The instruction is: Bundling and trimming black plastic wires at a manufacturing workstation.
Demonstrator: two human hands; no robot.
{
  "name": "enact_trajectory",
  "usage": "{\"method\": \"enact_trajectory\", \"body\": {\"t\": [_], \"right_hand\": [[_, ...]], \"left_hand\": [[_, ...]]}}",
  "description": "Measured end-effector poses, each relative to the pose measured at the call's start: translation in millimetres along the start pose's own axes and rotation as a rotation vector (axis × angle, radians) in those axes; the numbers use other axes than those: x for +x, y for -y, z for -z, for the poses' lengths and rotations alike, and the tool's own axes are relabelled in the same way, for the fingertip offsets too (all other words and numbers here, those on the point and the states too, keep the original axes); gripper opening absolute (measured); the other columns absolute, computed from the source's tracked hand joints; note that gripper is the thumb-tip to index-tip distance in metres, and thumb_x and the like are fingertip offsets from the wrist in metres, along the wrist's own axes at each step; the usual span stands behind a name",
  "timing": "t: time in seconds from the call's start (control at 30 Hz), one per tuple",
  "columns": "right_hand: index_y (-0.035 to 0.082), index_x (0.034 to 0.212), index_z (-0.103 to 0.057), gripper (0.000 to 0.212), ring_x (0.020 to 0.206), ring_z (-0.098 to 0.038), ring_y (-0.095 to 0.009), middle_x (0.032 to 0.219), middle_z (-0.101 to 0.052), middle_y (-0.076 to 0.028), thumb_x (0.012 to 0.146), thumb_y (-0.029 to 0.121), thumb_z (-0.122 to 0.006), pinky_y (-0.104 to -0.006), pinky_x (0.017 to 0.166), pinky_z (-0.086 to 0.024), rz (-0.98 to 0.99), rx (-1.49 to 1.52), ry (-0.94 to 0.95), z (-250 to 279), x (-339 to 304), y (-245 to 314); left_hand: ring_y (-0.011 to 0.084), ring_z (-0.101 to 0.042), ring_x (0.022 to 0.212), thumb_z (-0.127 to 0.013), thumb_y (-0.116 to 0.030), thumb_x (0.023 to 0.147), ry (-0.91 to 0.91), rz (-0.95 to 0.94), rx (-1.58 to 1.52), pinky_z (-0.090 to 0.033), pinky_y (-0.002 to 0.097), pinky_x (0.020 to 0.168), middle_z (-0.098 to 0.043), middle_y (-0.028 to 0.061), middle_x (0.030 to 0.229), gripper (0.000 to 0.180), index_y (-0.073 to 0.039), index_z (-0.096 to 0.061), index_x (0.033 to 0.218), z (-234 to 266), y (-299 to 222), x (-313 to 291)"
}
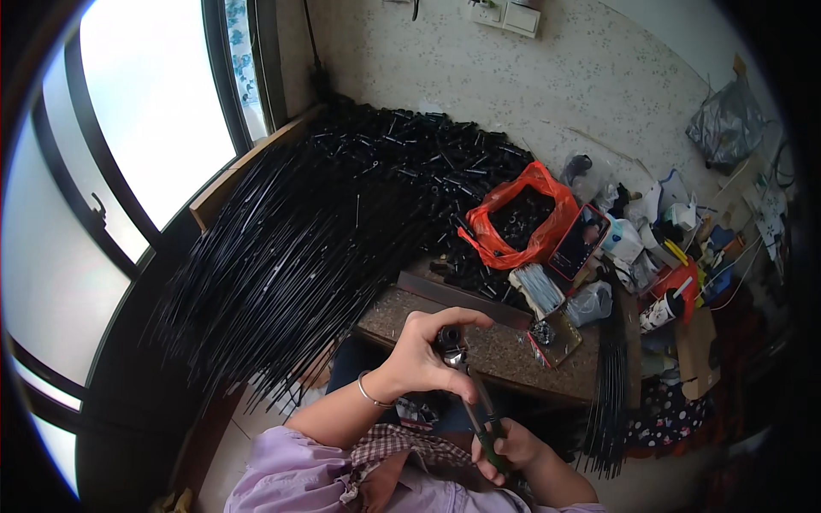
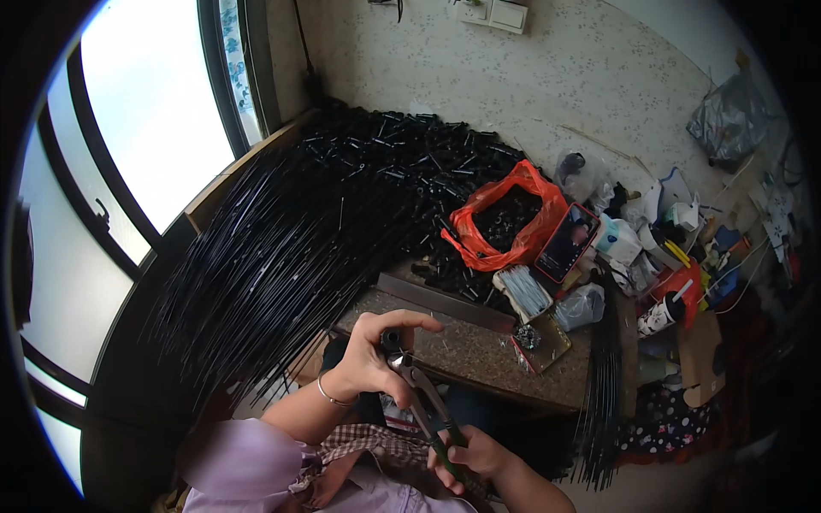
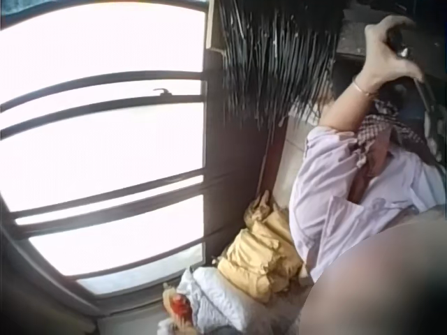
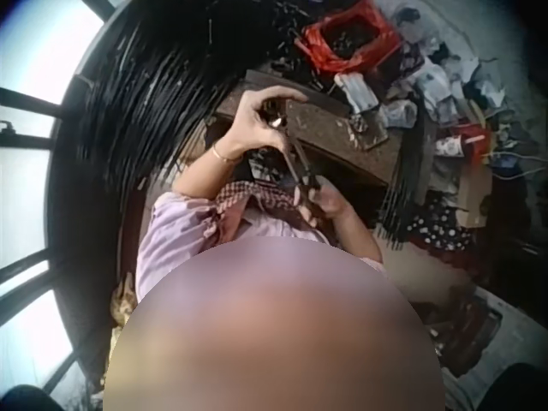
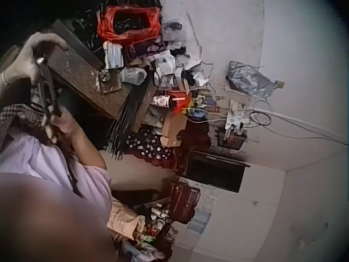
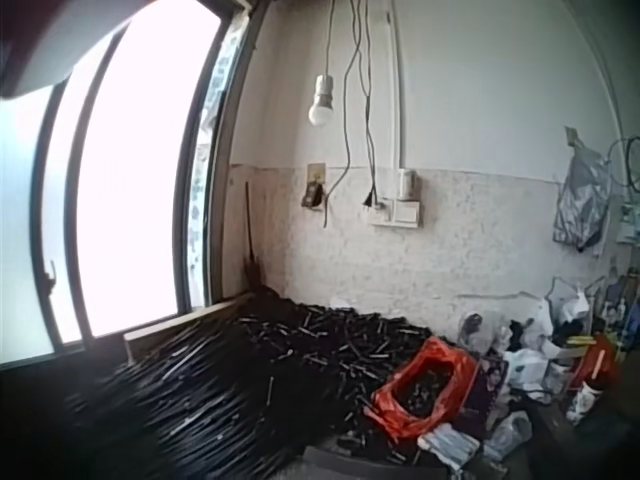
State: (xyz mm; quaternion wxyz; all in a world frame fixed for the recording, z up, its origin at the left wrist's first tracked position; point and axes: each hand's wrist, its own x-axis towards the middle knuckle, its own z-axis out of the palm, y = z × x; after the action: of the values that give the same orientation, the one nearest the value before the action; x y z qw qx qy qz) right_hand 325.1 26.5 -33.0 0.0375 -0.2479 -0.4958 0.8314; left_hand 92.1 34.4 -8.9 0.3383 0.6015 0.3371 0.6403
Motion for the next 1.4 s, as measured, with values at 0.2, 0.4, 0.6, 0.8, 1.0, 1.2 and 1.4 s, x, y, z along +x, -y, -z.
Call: {"method": "enact_trajectory", "body": {"t": [0.2,0.4,0.6,0.8,1.0,1.2,1.4], "right_hand": [[-0.002,0.107,-0.043,0.038,0.059,-0.056,-0.021,0.075,-0.057,-0.012,0.074,0.004,-0.062,-0.0298,0.051,-0.045,0.55,-0.955,-0.618,-9,11,9],[0.001,0.113,-0.042,0.036,0.079,-0.06,-0.028,0.1,-0.056,-0.017,0.083,0.011,-0.057,-0.0301,0.076,-0.043,0.297,-0.861,-0.466,-8,7,-10],[0.007,0.14,-0.014,0.054,0.076,-0.056,-0.016,0.095,-0.057,-0.013,0.093,0.01,-0.04,-0.0262,0.069,-0.045,0.079,0.029,0.162,0,0,11],[-0.002,0.122,-0.037,0.035,0.061,-0.049,-0.012,0.075,-0.053,-0.008,0.092,0.015,-0.045,-0.0233,0.057,-0.043,0.117,0.001,-0.073,-8,7,-24],[0.0,0.096,-0.049,0.016,0.052,-0.045,-0.008,0.064,-0.048,-0.002,0.089,0.015,-0.052,-0.0215,0.048,-0.038,0.169,0.069,-0.254,-10,27,-57],[0.002,0.09,-0.053,0.009,0.07,-0.064,-0.018,0.073,-0.062,-0.008,0.083,0.008,-0.056,-0.0296,0.062,-0.049,0.443,-0.748,-1.049,83,38,-17],[0.001,0.096,-0.053,0.023,0.082,-0.056,-0.038,0.085,-0.057,-0.021,0.077,0.01,-0.062,-0.042,0.07,-0.045,0.337,-1.206,-1.287,191,33,-11]], "left_hand": [[0.0024,-0.035,0.049,-0.082,-0.055,0.042,-0.024,-0.102,0.1,-0.023,0.0196,0.045,-0.041,-0.006,0.054,0.083,0.0,-0.06,0.1,2,4,-3],[0.0028,-0.035,0.05,-0.084,-0.036,0.052,-0.014,-0.05,0.026,-0.024,0.0198,0.046,-0.041,-0.0055,0.054,0.063,0.0,-0.061,0.098,-2,-9,2],[0.002,-0.033,0.047,-0.078,-0.018,0.061,-0.01,-0.015,0.096,-0.022,0.0187,0.044,-0.039,-0.0064,0.052,0.044,0.001,-0.062,0.097,-6,-10,-4],[0.0007,-0.031,0.048,-0.072,-0.011,0.066,-0.025,0.119,0.032,-0.022,0.0184,0.044,-0.039,-0.0078,0.052,0.033,0.001,-0.062,0.095,-20,-2,-5],[-0.0002,-0.037,0.051,-0.07,-0.009,0.069,-0.233,0.237,0.082,-0.026,0.0157,0.047,-0.044,-0.0077,0.057,0.03,0.001,-0.061,0.096,-43,19,-7],[-0.0002,-0.034,0.051,-0.078,-0.015,0.065,-0.235,0.183,-0.036,-0.025,0.0146,0.048,-0.041,-0.0073,0.055,0.057,0.004,-0.054,0.113,-33,38,-10],[0.0006,-0.035,0.046,-0.08,-0.02,0.061,-0.119,0.098,0.102,-0.025,0.0161,0.046,-0.041,-0.005,0.047,0.06,0.002,-0.056,0.111,-34,47,-9]]}}
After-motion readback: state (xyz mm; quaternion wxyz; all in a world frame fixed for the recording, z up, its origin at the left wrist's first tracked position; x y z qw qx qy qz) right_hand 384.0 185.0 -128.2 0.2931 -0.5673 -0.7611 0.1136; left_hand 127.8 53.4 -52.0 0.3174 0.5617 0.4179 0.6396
